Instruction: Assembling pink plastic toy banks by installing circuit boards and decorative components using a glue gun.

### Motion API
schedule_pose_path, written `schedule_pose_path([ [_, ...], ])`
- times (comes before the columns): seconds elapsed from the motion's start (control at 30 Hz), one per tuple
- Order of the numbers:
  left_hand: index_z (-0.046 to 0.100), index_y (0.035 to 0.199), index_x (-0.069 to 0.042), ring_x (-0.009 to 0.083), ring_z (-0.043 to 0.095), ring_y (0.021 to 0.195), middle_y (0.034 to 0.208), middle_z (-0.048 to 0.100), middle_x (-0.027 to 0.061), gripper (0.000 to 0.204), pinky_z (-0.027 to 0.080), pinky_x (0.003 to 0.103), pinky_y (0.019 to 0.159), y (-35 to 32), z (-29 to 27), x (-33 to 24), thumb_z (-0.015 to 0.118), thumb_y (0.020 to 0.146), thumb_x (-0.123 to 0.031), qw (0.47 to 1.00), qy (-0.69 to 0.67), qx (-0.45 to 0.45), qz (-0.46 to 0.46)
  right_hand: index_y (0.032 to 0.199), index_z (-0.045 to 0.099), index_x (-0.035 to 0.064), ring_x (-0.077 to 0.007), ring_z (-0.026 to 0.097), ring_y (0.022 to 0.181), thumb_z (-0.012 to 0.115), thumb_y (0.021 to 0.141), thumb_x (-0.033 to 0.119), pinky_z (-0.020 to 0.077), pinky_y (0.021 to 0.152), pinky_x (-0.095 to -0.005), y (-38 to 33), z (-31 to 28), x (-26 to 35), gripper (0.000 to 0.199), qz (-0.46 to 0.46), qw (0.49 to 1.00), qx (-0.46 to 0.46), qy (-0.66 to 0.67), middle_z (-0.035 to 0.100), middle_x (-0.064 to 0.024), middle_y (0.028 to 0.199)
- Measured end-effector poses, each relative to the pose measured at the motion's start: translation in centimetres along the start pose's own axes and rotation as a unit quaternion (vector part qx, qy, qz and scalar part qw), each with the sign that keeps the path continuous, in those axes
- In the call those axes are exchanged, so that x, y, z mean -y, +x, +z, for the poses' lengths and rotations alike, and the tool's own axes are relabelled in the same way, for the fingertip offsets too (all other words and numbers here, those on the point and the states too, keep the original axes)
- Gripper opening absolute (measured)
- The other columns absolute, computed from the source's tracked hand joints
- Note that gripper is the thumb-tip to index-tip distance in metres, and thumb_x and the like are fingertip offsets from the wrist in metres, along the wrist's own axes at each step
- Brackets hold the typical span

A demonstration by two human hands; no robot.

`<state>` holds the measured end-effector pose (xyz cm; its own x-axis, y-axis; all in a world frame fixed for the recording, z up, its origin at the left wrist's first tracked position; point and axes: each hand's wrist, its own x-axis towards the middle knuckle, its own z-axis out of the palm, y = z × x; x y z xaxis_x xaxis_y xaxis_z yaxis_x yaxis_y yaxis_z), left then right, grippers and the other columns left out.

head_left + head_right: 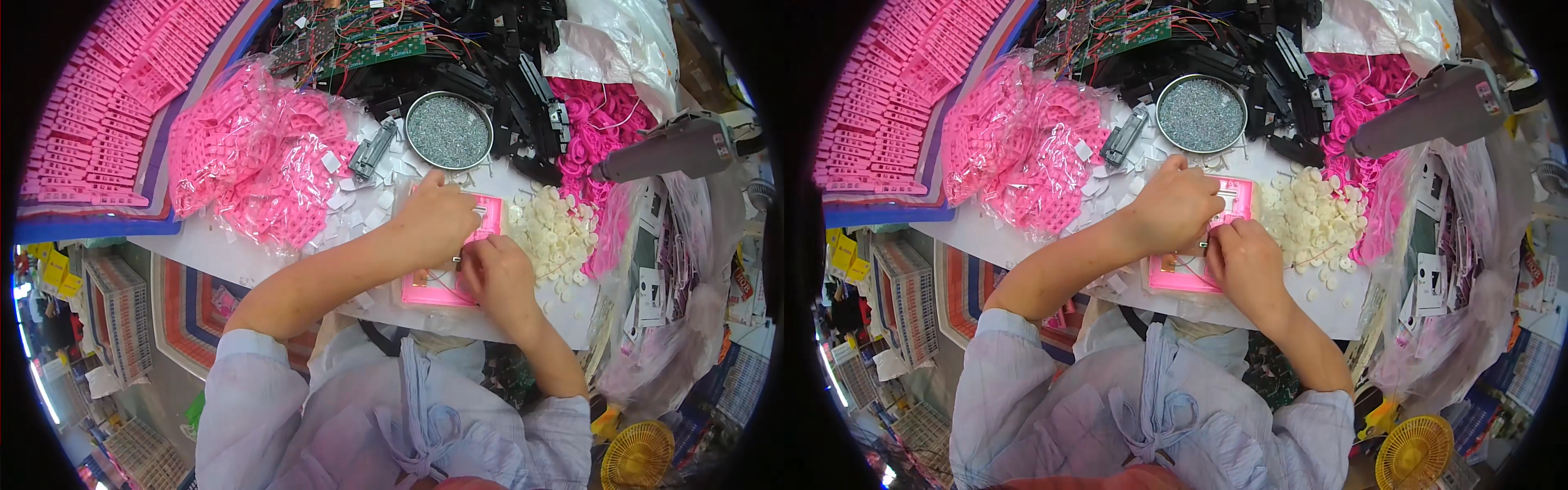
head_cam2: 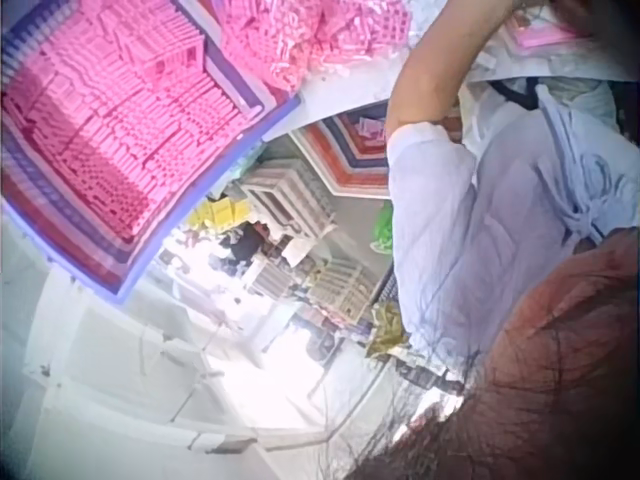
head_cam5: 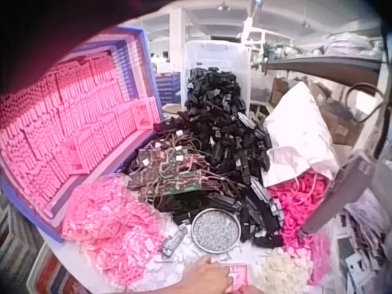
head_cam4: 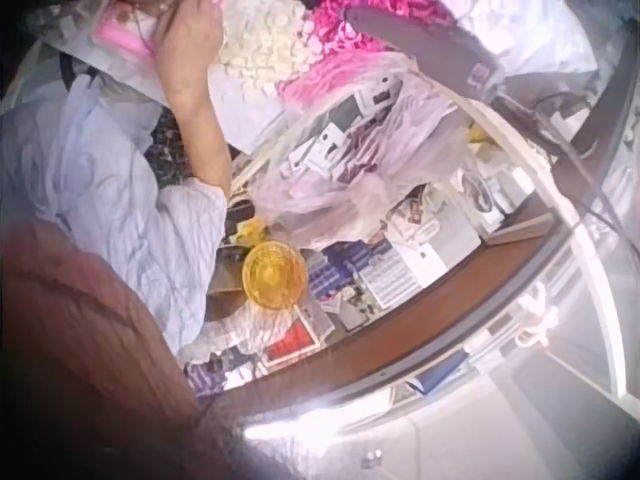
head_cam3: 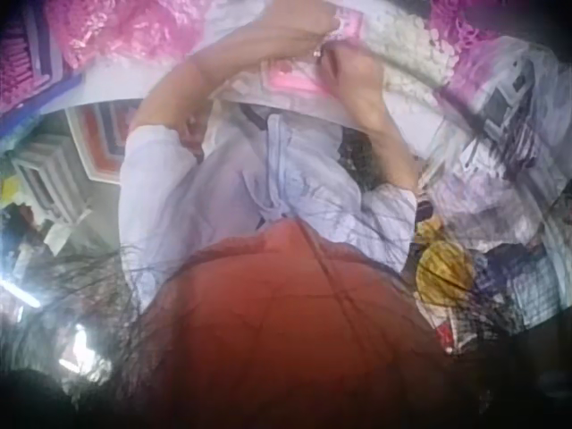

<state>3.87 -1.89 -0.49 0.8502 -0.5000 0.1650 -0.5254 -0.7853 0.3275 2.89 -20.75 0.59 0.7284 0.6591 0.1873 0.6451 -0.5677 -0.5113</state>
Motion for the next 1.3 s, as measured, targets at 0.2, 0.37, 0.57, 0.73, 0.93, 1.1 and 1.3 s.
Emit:
schedule_pose_path([
  [0.2, 0.074, 0.079, -0.011, 0.0256, 0.071, 0.085, 0.082, 0.072, 0.0092, 0.012, 0.051, 0.045, 0.076, 4.2, -2.5, -2.4, 0.074, 0.070, -0.020, 0.970, 0.063, 0.234, -0.010, 0.083, 0.063, 0.0024, -0.0330, 0.058, 0.074, 0.071, 0.077, 0.006, 0.0480, 0.063, -0.0442, 0.1, -0.5, 0.2, 0.011, 0.043, 0.999, -0.015, 0.019, 0.060, -0.0129, 0.080],
  [0.37, 0.075, 0.080, -0.008, 0.0297, 0.073, 0.081, 0.084, 0.074, 0.0131, 0.013, 0.057, 0.042, 0.066, 5.8, -1.4, -2.5, 0.072, 0.072, -0.018, 0.950, 0.051, 0.307, 0.001, 0.088, 0.064, 0.0025, -0.0342, 0.058, 0.078, 0.069, 0.078, 0.005, 0.0479, 0.067, -0.0461, -0.1, -0.9, -0.4, 0.011, 0.061, 0.998, 0.012, 0.030, 0.061, -0.0137, 0.083],
  [0.57, 0.076, 0.082, -0.006, 0.0338, 0.072, 0.083, 0.085, 0.073, 0.0159, 0.013, 0.057, 0.043, 0.070, 4.3, -0.8, -1.3, 0.074, 0.074, -0.016, 0.969, 0.012, 0.200, -0.147, 0.087, 0.068, 0.0029, -0.0335, 0.058, 0.078, 0.068, 0.077, 0.005, 0.0487, 0.069, -0.0458, 0.6, -0.5, -0.9, 0.011, 0.023, 0.999, 0.037, -0.014, 0.061, -0.0147, 0.083],
  [0.73, 0.077, 0.082, -0.009, 0.0337, 0.071, 0.086, 0.086, 0.073, 0.0142, 0.012, 0.057, 0.044, 0.073, 4.4, -2.0, 0.9, 0.077, 0.072, -0.016, 0.952, -0.051, 0.212, -0.215, 0.087, 0.068, 0.0024, -0.0309, 0.058, 0.087, 0.067, 0.075, 0.005, 0.0503, 0.073, -0.0431, 2.2, -2.0, -0.5, 0.012, -0.040, 0.991, 0.085, -0.096, 0.061, -0.0126, 0.086],
  [0.93, 0.076, 0.083, -0.008, 0.0345, 0.071, 0.085, 0.087, 0.073, 0.0162, 0.012, 0.057, 0.046, 0.072, 4.2, -1.5, 2.0, 0.071, 0.074, -0.013, 0.960, -0.055, 0.210, -0.176, 0.087, 0.065, 0.0023, -0.0312, 0.058, 0.090, 0.066, 0.073, 0.004, 0.0509, 0.078, -0.0408, 3.1, -2.3, -1.6, 0.015, -0.061, 0.982, 0.120, -0.131, 0.060, -0.0128, 0.088],
  [1.1, 0.075, 0.084, -0.003, 0.0350, 0.072, 0.084, 0.086, 0.072, 0.0198, 0.013, 0.057, 0.046, 0.070, 3.7, -1.3, 1.7, 0.066, 0.076, -0.010, 0.975, 0.021, 0.213, -0.053, 0.092, 0.060, 0.0003, -0.0336, 0.058, 0.087, 0.065, 0.076, 0.000, 0.0497, 0.077, -0.0428, 2.8, -2.0, -1.8, 0.017, -0.050, 0.980, 0.122, -0.151, 0.060, -0.0152, 0.087],
  [1.3, 0.073, 0.090, -0.004, 0.0344, 0.072, 0.085, 0.086, 0.072, 0.0187, 0.016, 0.057, 0.046, 0.070, 2.7, -1.3, 1.3, 0.064, 0.080, -0.013, 0.981, -0.017, 0.185, -0.048, 0.092, 0.062, 0.0027, -0.0341, 0.056, 0.097, 0.069, 0.080, 0.003, 0.0470, 0.083, -0.0429, 2.5, -0.4, -3.1, 0.014, -0.005, 0.998, 0.033, 0.056, 0.063, -0.0124, 0.097],
])
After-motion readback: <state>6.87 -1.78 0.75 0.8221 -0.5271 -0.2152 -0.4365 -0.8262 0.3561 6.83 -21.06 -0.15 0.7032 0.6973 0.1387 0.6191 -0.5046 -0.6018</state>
